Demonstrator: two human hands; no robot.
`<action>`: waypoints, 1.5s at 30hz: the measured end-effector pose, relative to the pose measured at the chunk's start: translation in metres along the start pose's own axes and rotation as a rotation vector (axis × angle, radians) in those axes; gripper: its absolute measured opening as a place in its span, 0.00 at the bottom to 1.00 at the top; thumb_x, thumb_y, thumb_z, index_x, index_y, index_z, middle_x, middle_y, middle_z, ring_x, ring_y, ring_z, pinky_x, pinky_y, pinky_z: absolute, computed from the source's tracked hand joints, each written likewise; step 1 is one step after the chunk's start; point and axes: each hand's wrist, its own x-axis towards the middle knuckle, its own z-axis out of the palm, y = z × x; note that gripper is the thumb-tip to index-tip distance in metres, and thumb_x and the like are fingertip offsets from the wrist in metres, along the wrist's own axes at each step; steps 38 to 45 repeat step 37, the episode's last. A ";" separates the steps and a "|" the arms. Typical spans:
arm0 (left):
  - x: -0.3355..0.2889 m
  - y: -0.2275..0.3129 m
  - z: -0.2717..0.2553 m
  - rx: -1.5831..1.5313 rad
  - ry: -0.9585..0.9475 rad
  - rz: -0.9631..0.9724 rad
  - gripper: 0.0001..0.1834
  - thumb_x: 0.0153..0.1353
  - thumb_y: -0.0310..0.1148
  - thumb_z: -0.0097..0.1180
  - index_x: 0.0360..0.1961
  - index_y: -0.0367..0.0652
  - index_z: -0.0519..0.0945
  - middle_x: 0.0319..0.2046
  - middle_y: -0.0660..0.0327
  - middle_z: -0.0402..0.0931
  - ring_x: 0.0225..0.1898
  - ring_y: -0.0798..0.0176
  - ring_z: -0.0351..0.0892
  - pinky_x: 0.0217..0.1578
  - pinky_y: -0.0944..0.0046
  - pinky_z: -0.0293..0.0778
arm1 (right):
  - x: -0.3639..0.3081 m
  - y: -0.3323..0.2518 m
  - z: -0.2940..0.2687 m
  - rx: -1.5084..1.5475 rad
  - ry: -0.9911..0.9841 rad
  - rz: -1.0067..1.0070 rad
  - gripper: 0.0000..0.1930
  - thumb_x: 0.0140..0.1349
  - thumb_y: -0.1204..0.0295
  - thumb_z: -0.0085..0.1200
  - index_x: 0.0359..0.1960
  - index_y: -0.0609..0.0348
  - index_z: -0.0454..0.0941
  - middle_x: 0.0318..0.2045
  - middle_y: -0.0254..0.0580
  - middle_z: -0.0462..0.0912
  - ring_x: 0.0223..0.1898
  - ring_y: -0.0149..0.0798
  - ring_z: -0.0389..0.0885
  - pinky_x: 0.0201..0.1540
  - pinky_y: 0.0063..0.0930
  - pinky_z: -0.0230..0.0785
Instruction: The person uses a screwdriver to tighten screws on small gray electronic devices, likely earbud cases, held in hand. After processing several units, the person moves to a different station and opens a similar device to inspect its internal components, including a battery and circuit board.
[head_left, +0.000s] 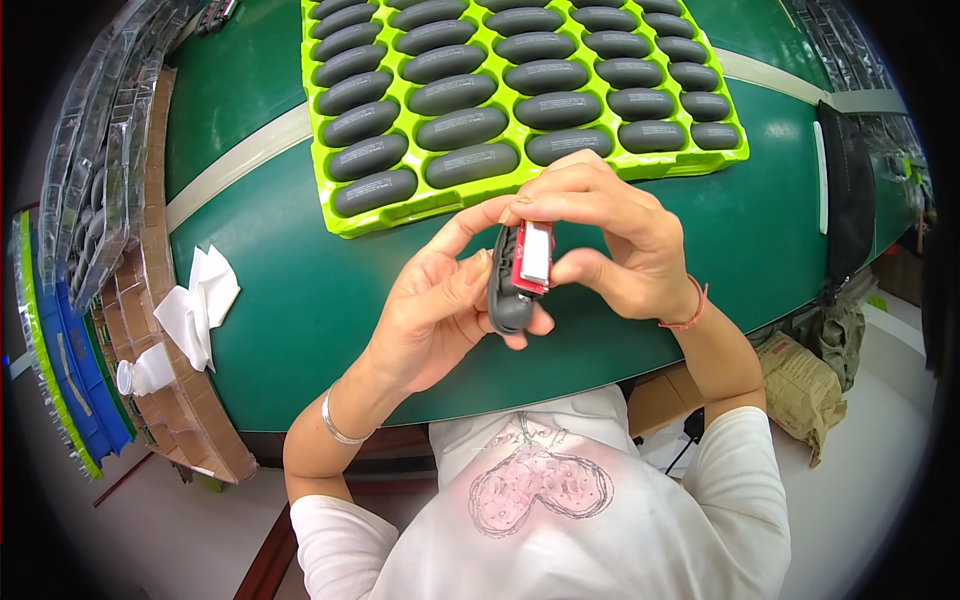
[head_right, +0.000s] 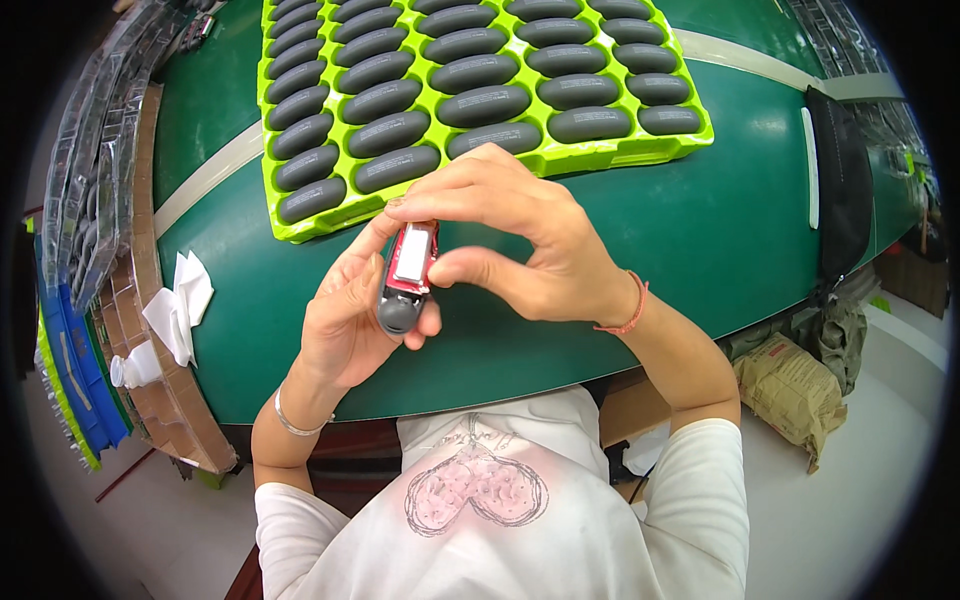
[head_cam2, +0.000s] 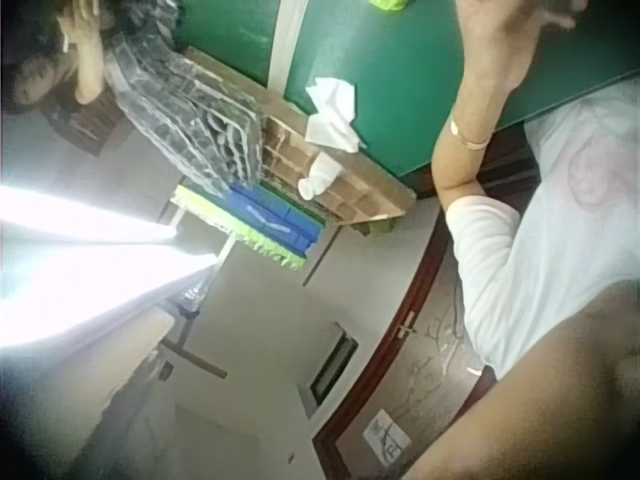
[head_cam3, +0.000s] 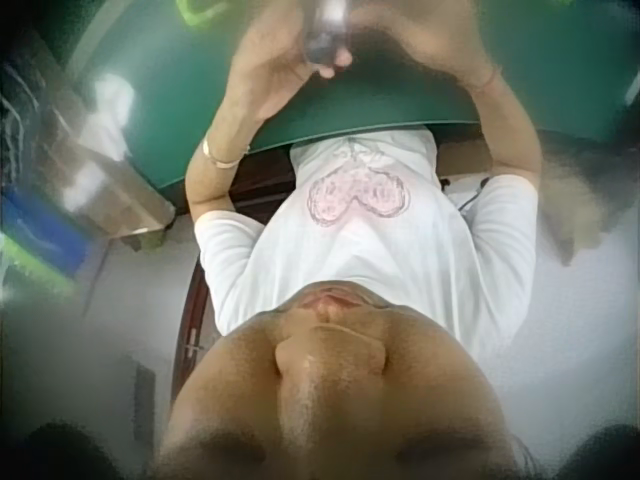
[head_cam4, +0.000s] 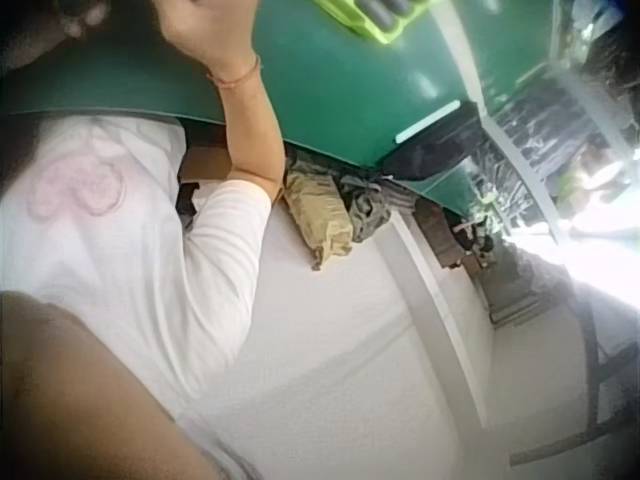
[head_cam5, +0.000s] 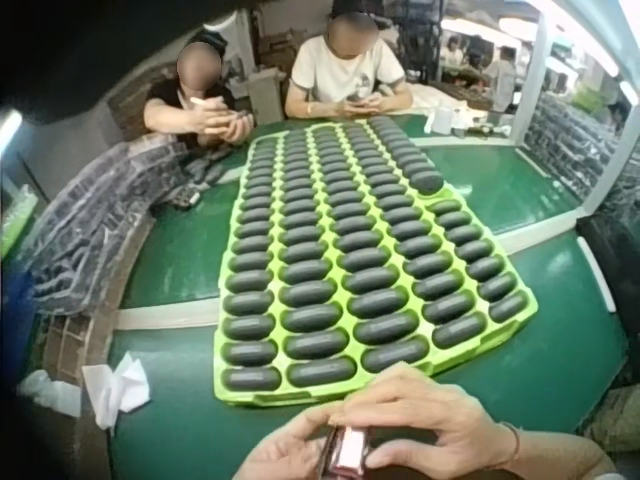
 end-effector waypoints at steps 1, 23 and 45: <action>0.001 -0.001 -0.002 0.003 -0.003 -0.019 0.31 0.64 0.42 0.49 0.62 0.38 0.56 0.43 0.47 0.73 0.29 0.59 0.81 0.29 0.66 0.79 | -0.002 0.003 -0.001 0.003 -0.002 0.019 0.17 0.49 0.72 0.62 0.43 0.59 0.80 0.40 0.40 0.80 0.41 0.41 0.75 0.49 0.32 0.65; 0.000 -0.005 0.007 0.443 0.056 0.169 0.41 0.61 0.63 0.39 0.55 0.32 0.59 0.38 0.38 0.76 0.27 0.57 0.82 0.28 0.65 0.81 | -0.007 0.006 0.010 0.474 0.188 0.258 0.09 0.57 0.76 0.59 0.40 0.63 0.78 0.34 0.36 0.78 0.34 0.27 0.75 0.39 0.20 0.70; -0.001 -0.005 0.001 0.270 0.103 0.032 0.27 0.69 0.48 0.34 0.48 0.29 0.66 0.28 0.43 0.78 0.21 0.57 0.80 0.24 0.64 0.79 | -0.013 -0.002 0.010 0.479 0.068 0.358 0.15 0.59 0.76 0.57 0.48 0.62 0.76 0.27 0.30 0.76 0.30 0.22 0.75 0.37 0.16 0.70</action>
